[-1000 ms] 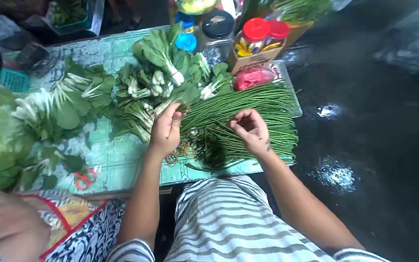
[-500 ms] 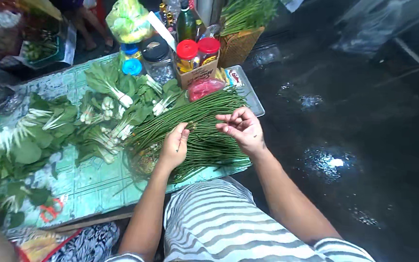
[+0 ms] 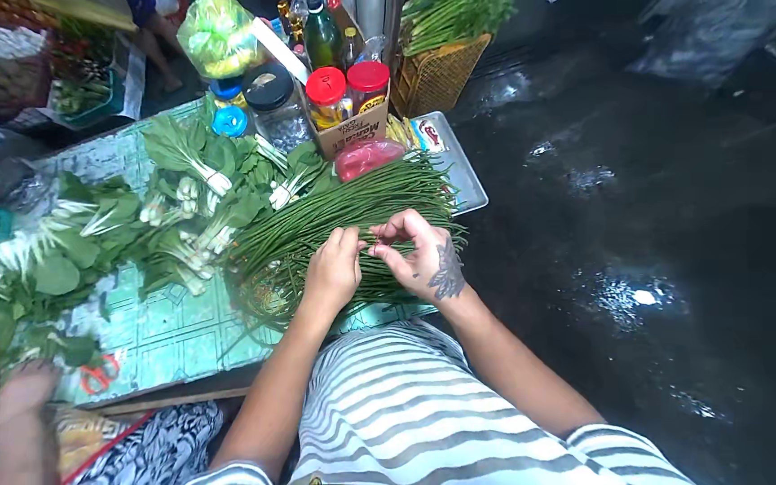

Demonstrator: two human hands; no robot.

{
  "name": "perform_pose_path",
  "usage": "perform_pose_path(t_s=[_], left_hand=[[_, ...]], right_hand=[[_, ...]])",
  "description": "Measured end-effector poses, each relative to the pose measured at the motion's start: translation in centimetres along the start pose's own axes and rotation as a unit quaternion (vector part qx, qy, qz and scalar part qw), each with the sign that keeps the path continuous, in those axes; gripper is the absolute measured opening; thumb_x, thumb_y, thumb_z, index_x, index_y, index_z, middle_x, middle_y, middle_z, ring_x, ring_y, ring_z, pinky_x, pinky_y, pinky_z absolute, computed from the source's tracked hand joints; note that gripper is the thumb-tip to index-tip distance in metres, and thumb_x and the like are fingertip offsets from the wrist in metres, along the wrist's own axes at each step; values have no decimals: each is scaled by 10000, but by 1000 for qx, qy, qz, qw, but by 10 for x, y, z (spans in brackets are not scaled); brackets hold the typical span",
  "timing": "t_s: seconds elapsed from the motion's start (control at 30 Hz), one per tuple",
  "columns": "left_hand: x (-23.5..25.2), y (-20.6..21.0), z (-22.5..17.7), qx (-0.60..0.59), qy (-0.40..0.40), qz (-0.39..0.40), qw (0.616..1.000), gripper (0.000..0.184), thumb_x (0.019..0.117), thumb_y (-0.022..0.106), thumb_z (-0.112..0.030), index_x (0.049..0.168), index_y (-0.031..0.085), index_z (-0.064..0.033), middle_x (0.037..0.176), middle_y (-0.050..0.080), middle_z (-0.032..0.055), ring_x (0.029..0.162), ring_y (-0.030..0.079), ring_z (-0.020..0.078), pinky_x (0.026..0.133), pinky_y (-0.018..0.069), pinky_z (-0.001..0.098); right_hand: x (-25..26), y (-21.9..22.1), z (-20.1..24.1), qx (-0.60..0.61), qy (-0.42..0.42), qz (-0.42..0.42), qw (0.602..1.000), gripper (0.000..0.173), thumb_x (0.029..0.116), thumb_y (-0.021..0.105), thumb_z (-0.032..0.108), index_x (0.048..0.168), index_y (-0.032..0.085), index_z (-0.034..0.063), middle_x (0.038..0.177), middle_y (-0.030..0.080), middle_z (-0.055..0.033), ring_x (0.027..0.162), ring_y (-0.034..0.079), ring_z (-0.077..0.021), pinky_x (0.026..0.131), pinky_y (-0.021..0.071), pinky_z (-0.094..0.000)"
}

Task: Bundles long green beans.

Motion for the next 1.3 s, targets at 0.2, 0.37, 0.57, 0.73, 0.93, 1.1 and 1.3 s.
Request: perform_pose_path(t_s=[0.2,0.37,0.57,0.73,0.93,1.1,1.3], left_hand=[[-5,-3,15,-255,-62,18,965,316,1109,376,-262,1169,632,-86,851,625,49,719,609,154,670,542,361],[-5,-4,14,-457,-59,93,883,329,1114,355,-233,1134,645,-77,705,533,-8,571,503,90,540,460,253],[-9,-9,17,-467,13,132,874,336,1115,364,-217,982,630,-62,727,545,-20,601,504,63,560,449,228],[-12,-13,15,-421,65,129,895,312,1110,387,-195,940,605,-50,752,533,-14,635,497,55,588,439,216],[-13,-15,19,-468,68,124,872,310,1108,386,-220,1067,638,-44,770,564,-2,638,517,66,599,467,237],[-15,-11,19,-566,84,182,799,334,1116,383,-257,1102,637,-40,790,586,-14,638,510,44,586,449,219],[-15,-19,19,-475,65,122,869,303,1111,386,-214,1149,640,-55,794,590,0,612,501,59,566,448,217]], right_hand=[[-6,4,-5,142,24,-25,989,263,879,762,54,1139,719,47,1125,754,-58,887,750,-157,802,662,-353],[-3,11,-3,181,-8,21,983,409,902,747,52,1308,695,36,1231,729,-79,930,740,-145,841,650,-338],[7,3,13,225,0,68,972,279,916,689,2,1195,699,13,1131,749,-86,909,741,-169,813,649,-338],[0,9,19,227,-2,40,973,281,948,639,-22,1227,668,-16,1164,742,-114,994,743,-199,883,641,-355],[2,6,20,363,33,87,927,333,943,709,68,1269,656,29,1231,714,-136,892,731,-173,752,633,-315],[6,7,22,417,44,99,902,259,1023,503,-6,1234,653,17,1210,711,-169,649,634,-97,526,522,-227],[12,3,31,236,-32,77,968,376,914,617,-67,1287,615,-24,1235,718,-135,960,744,-186,783,649,-317]])
Point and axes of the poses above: each hand's wrist, its own x-axis towards the middle knuckle, its own y-axis out of the palm, z = x × y, the point moved 3 cm from there along x, towards the middle knuckle
